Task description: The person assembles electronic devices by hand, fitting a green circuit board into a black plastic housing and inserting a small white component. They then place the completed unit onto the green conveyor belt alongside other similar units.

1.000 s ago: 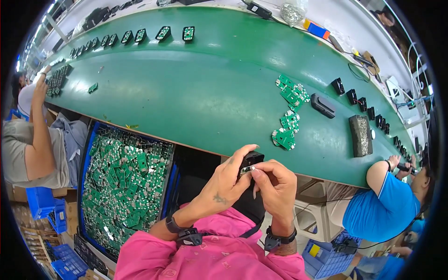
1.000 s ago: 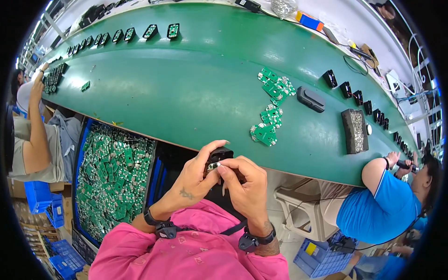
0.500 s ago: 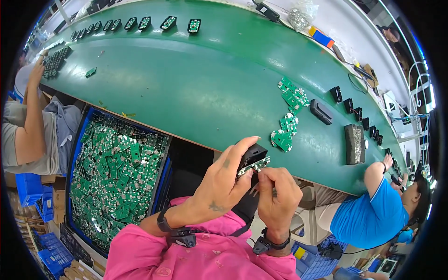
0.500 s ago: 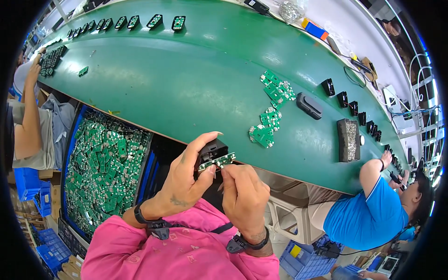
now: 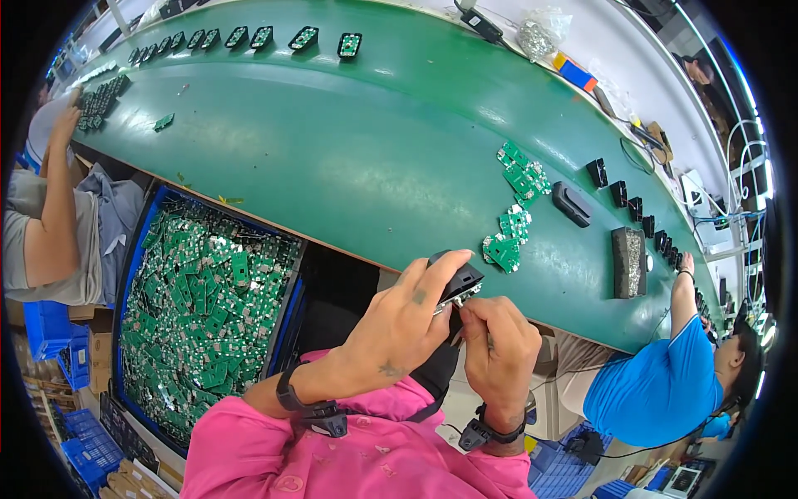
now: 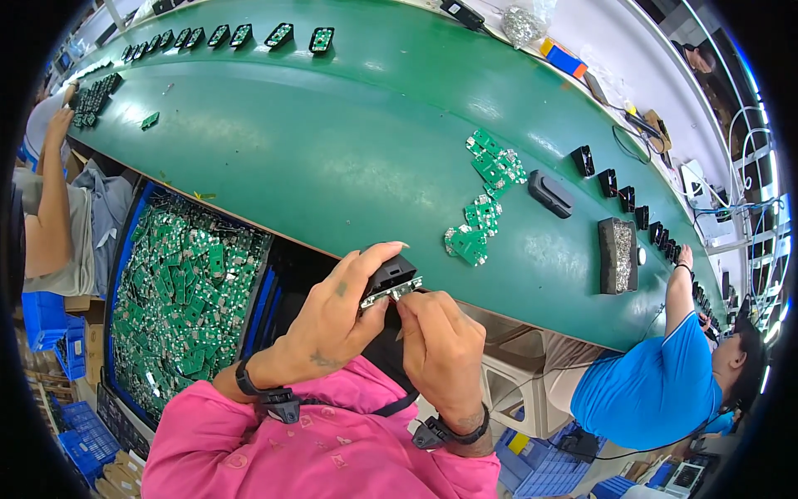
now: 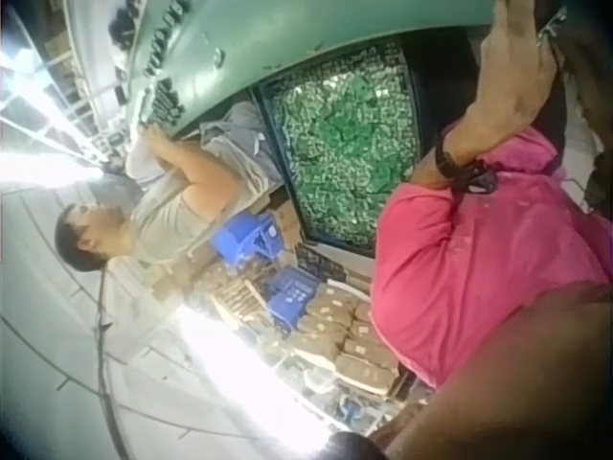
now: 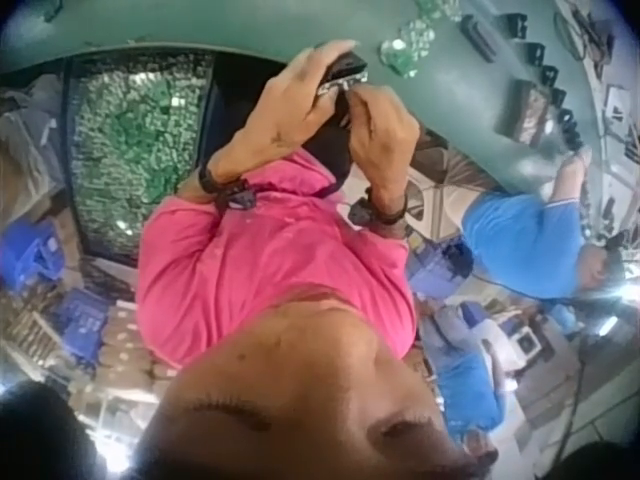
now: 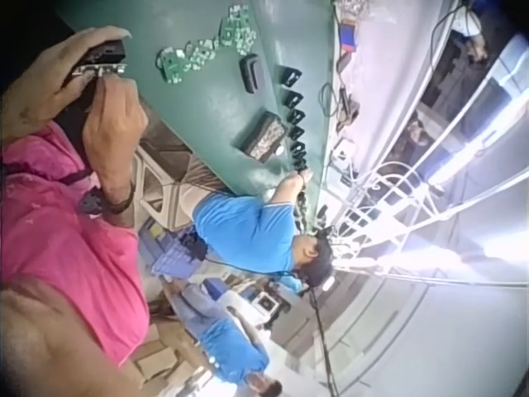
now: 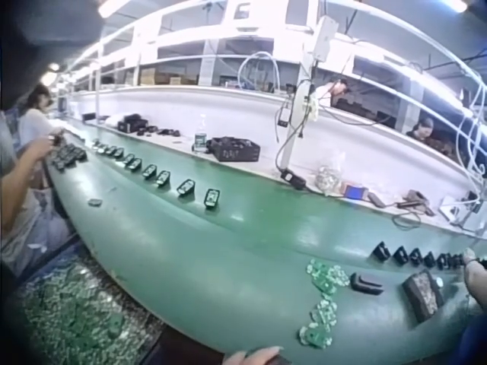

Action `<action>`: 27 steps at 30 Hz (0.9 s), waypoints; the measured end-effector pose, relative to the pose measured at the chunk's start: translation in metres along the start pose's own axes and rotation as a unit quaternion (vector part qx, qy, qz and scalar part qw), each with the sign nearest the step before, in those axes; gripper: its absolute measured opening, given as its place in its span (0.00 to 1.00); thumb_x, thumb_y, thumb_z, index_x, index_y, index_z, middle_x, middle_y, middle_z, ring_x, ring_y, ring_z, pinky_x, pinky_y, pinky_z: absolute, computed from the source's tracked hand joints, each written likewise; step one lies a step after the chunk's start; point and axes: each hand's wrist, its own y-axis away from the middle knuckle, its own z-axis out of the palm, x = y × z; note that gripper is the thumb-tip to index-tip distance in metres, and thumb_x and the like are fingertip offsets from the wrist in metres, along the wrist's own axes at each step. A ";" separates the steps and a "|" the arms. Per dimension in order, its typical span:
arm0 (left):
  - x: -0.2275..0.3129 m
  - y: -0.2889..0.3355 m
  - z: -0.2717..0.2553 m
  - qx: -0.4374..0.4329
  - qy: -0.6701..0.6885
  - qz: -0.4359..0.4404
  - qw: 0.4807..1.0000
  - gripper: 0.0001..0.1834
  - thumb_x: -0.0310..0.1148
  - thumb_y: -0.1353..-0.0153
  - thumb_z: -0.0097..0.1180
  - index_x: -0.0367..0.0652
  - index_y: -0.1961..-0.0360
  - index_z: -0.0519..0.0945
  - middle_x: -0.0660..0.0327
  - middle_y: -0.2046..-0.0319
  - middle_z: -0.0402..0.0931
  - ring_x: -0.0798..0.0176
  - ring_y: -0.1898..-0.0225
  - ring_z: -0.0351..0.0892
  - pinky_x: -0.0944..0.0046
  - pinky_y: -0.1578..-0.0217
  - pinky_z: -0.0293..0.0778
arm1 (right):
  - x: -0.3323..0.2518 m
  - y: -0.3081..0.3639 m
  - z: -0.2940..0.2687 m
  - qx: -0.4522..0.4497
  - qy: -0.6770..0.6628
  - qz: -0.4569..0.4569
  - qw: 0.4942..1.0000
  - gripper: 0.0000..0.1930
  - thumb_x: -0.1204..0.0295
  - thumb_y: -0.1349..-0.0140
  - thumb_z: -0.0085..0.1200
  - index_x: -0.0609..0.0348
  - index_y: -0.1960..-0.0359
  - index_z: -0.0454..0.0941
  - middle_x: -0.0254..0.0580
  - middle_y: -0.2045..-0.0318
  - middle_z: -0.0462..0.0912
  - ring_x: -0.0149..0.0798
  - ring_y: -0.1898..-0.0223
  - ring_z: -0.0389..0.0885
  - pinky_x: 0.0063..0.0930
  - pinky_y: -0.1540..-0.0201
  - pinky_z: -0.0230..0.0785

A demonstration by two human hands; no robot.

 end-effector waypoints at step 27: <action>-0.035 -0.016 0.008 -0.148 0.308 -0.156 0.927 0.36 0.21 0.41 0.59 0.45 0.32 0.60 0.61 0.52 0.69 0.71 0.55 0.73 0.69 0.57 0.75 | 0.029 0.021 0.018 0.088 -0.171 0.233 0.953 0.08 0.73 0.35 0.61 0.68 0.64 0.80 0.35 0.79 0.81 0.21 0.82 0.74 0.20 0.80 0.65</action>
